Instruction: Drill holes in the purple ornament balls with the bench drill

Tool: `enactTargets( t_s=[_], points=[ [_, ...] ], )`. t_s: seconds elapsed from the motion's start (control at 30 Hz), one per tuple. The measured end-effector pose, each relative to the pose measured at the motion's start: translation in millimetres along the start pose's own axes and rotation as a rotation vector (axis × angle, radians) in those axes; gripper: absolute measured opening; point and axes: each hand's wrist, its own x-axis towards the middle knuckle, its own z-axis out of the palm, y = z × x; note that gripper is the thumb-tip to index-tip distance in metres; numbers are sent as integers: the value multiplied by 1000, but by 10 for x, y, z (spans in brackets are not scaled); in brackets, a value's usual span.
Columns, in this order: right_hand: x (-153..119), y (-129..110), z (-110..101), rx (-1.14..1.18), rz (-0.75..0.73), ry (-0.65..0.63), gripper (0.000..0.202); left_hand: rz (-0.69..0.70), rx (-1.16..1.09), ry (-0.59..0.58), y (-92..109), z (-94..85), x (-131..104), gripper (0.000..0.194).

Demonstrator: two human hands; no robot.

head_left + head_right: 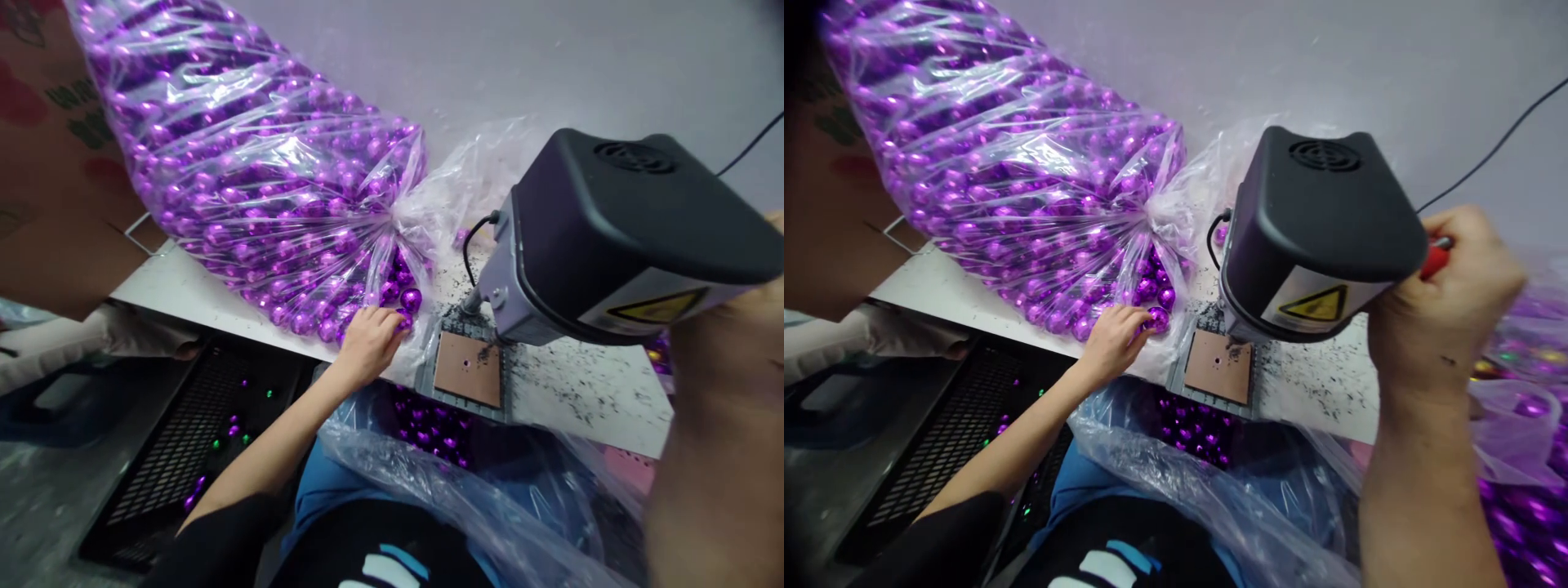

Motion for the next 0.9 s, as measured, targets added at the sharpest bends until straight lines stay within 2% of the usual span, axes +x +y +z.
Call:
enactTargets(
  t_s=[0.1,0.13,0.2,0.23,0.3,0.33,0.4,0.5,0.6,0.7,0.8,0.9],
  points=[
    [19,-92,-16,-9,59,-8,47,-40,270,-147,10,276,365,29],
    [19,-106,-21,-10,78,-21,42,-51,300,-183,-14,304,420,31],
    [13,-118,-29,4,101,-36,34,-48,229,-188,-47,250,431,37],
    [9,-123,-31,10,101,-36,30,-42,124,-161,-44,180,393,42],
    [1,-141,-30,11,97,-24,27,-69,-227,-98,5,8,256,49],
    [-3,-157,-26,7,93,-21,26,-114,-460,-101,47,-65,172,50],
    [-6,-191,-17,4,81,-18,26,-256,-960,-201,147,-123,4,49],
    [-9,-219,-6,8,58,-13,29,-475,-1560,-423,285,40,-179,50],
    [-13,-197,-10,11,42,-27,32,-613,-1854,-546,379,331,-243,45],
    [-18,-164,-29,34,41,-45,31,-664,-1936,-593,435,515,-220,41],
    [-21,-162,-44,56,51,-71,29,-672,-1928,-598,467,556,-168,45],
    [-23,-167,-33,72,52,-82,30,-651,-1794,-497,499,561,-124,49]
  ],
)
